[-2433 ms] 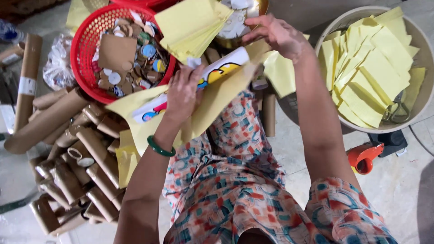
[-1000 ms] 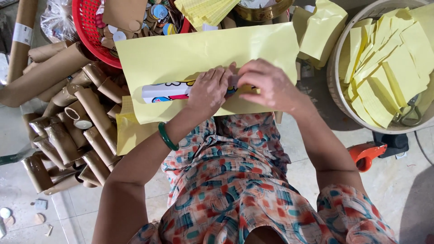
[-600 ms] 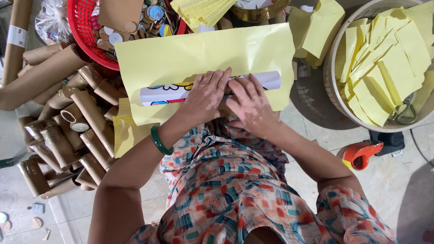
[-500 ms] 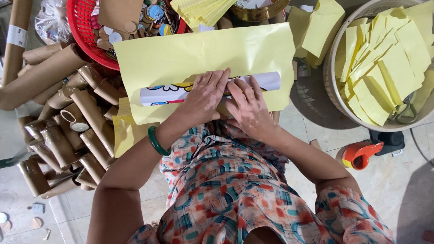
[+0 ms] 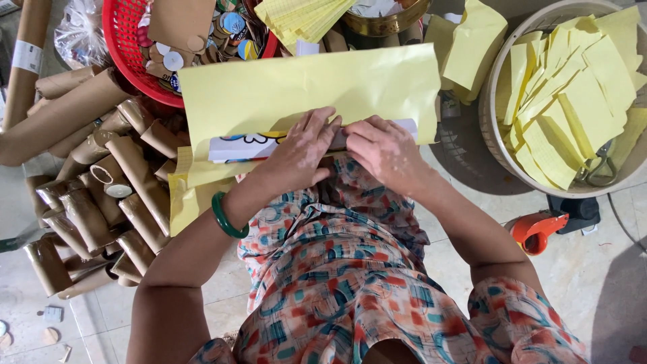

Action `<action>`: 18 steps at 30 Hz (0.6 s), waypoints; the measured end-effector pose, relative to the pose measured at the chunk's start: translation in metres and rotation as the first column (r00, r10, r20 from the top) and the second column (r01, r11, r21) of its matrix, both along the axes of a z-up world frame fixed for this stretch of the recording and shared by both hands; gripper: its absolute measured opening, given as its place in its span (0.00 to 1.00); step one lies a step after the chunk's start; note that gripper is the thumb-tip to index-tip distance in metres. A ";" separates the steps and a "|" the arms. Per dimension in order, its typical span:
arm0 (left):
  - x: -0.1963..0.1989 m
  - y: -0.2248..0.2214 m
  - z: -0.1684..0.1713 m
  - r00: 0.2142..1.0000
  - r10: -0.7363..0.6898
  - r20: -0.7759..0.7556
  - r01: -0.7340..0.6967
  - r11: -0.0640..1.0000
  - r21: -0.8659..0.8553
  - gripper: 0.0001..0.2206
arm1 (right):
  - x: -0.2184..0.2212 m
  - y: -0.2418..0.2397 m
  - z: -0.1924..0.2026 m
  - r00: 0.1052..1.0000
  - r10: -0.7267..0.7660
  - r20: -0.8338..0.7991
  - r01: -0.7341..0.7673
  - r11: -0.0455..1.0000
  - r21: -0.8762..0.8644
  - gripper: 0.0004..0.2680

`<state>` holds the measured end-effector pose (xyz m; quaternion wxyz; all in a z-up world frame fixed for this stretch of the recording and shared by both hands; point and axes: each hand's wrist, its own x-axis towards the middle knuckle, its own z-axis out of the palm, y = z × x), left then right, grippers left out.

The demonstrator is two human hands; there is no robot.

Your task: The person is rolling paper sheets around a tube and securing them with tape.

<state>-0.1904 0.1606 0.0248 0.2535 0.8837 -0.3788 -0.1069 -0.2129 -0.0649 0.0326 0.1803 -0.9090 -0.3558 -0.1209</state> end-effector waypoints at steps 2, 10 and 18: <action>-0.006 -0.001 -0.009 0.980 0.058 0.188 -0.099 0.972 0.215 0.44 | 0.009 -0.005 -0.009 0.994 0.054 -0.093 -0.046 0.995 0.091 0.05; 0.012 0.024 -0.018 0.995 0.067 0.079 -0.082 0.977 0.196 0.30 | 0.036 -0.017 0.022 0.904 0.041 -0.426 0.001 0.995 0.097 0.07; 0.043 0.029 -0.023 0.981 0.141 -0.134 -0.127 0.986 0.105 0.35 | 0.030 -0.007 -0.005 0.994 0.113 0.011 -0.113 0.988 0.106 0.13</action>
